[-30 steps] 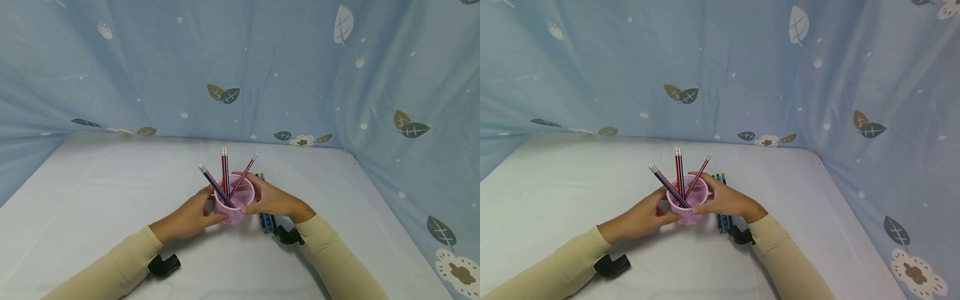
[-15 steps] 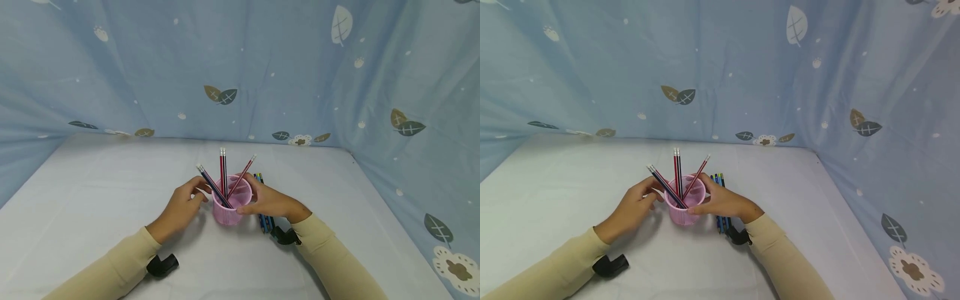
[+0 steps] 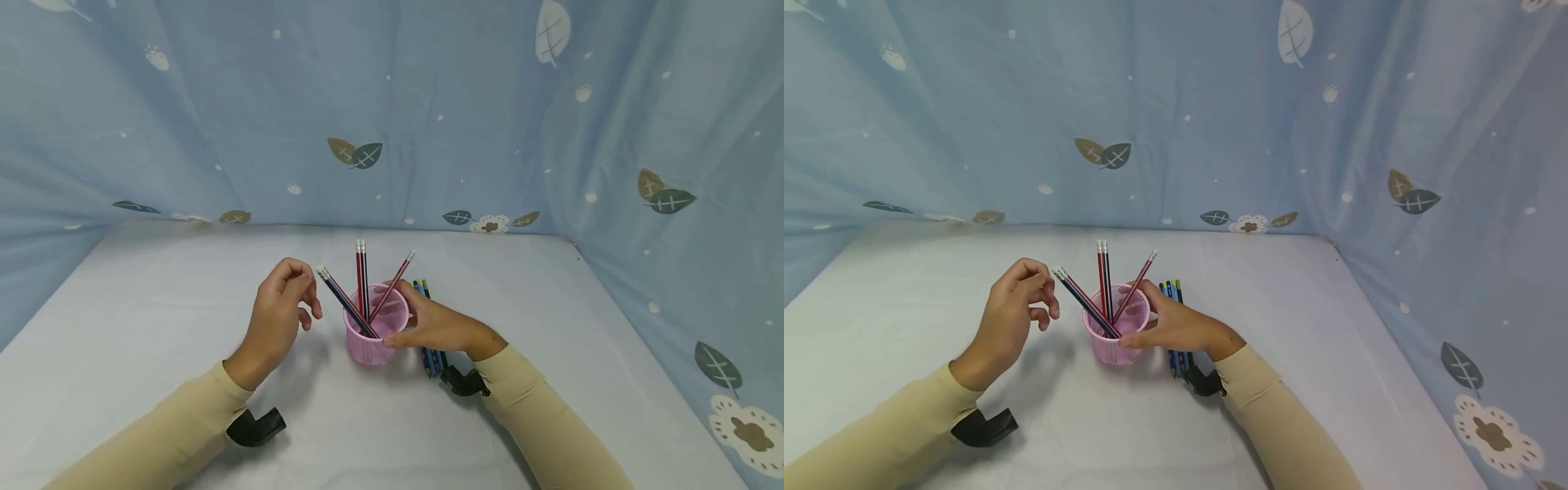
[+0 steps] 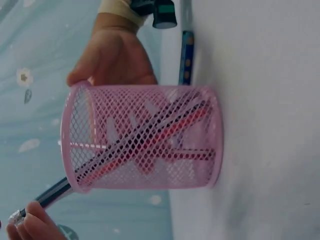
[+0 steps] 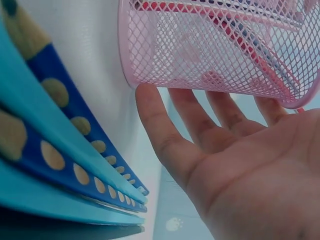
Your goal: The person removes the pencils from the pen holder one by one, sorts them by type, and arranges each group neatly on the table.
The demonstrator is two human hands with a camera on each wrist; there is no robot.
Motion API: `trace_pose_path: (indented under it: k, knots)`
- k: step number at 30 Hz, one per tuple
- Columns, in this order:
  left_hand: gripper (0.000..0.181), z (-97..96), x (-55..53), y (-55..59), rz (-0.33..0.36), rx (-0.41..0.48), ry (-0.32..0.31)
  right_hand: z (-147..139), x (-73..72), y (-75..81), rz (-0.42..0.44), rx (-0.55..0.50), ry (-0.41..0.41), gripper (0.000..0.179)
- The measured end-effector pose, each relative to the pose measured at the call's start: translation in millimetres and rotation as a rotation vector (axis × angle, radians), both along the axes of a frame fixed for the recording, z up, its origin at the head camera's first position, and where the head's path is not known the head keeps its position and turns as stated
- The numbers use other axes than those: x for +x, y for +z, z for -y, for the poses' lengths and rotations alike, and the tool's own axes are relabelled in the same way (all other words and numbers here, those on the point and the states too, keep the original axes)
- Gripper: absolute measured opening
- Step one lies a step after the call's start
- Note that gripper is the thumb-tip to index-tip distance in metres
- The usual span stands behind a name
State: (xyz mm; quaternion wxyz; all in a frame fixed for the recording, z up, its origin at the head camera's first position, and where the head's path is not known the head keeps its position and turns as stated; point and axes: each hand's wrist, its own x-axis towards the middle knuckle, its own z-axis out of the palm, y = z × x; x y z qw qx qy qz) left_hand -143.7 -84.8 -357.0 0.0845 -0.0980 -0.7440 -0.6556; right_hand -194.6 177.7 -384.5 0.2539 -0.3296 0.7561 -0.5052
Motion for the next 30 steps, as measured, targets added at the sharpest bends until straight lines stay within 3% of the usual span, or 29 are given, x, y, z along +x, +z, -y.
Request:
trace_pose_path:
  k: [6,14,22,30]
  knots:
    - [0.028,5.9,-7.9,-1.0,0.027,-0.131,-0.034,3.3,0.0,-0.8,0.010,0.023,-0.038,0.086]
    - [0.037,5.6,-16.0,-11.0,0.101,-0.291,-0.107,2.8,2.3,0.8,0.031,0.052,-0.043,0.089]
    - [0.030,1.7,-15.7,-15.2,0.142,-0.297,-0.140,2.5,3.2,2.2,-0.007,0.096,-0.040,0.090]
    - [0.028,-1.0,-14.7,-18.3,0.092,-0.286,-0.158,3.1,4.4,1.2,0.006,0.095,-0.042,0.092]
